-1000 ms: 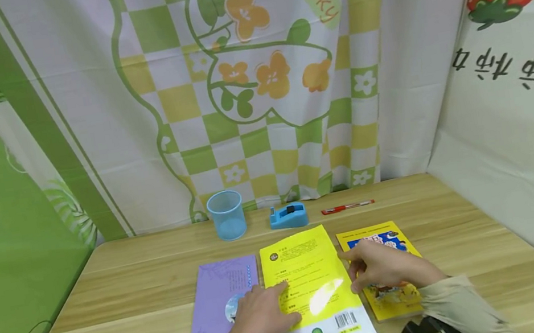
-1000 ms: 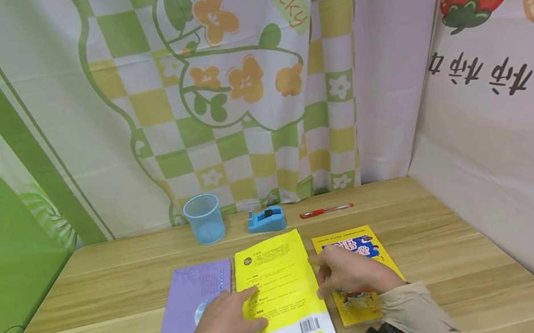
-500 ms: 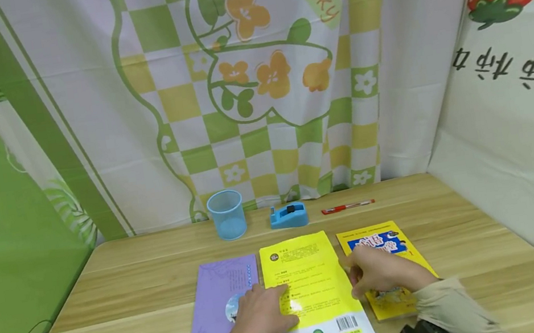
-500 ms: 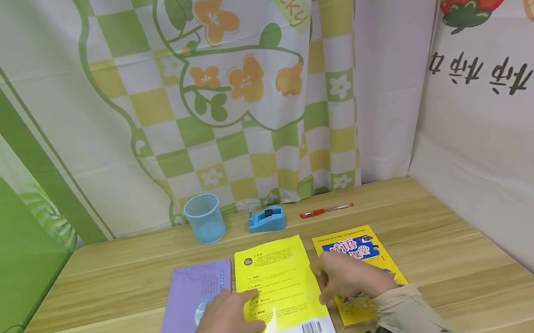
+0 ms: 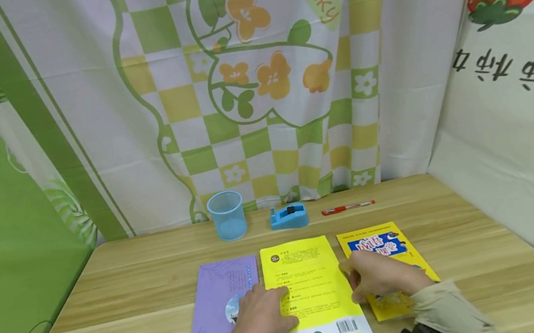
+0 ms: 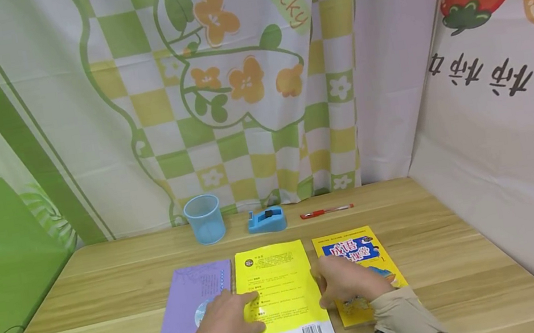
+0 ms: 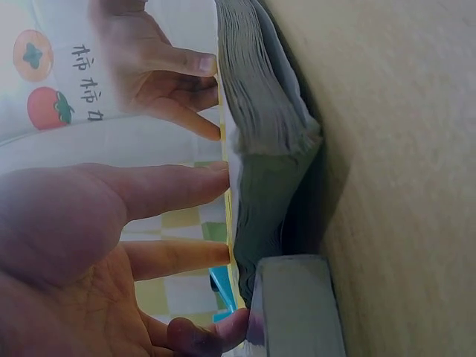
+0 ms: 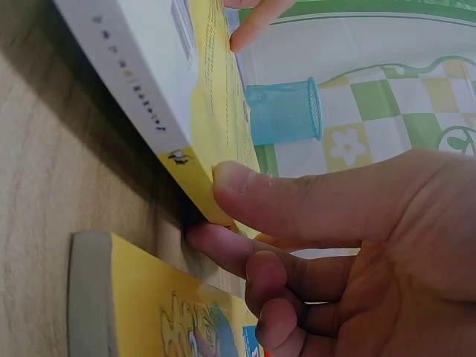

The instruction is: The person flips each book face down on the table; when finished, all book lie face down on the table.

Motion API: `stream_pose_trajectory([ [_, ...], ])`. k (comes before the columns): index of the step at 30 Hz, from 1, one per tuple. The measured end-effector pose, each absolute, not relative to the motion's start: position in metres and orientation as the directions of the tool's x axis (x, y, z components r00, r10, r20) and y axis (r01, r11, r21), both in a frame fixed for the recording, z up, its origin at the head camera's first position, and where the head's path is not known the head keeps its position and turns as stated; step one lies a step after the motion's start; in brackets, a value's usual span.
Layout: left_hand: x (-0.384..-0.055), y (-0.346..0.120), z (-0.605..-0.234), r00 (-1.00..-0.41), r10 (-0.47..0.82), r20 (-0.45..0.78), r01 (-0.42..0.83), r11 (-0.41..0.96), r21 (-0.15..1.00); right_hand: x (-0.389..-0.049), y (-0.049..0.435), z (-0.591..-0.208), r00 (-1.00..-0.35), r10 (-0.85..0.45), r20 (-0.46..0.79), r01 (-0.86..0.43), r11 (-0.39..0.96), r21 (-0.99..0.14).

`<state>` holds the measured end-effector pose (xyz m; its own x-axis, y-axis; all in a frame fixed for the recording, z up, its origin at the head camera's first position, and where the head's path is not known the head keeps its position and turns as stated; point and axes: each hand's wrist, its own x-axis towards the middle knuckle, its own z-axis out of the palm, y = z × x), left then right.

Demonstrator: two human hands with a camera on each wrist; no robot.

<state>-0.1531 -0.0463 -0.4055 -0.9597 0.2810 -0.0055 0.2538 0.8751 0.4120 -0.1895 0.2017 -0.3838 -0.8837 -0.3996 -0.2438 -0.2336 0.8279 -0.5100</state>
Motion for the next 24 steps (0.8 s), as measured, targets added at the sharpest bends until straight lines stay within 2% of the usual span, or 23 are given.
stream_pose_trajectory([
  [24,-0.1539,-0.0494,-0.4023,-0.948,0.316,-0.026,0.283,0.880,0.382,-0.1850,0.1939,-0.3807,-0.916,-0.317,-0.244,-0.181,0.873,-0.454],
])
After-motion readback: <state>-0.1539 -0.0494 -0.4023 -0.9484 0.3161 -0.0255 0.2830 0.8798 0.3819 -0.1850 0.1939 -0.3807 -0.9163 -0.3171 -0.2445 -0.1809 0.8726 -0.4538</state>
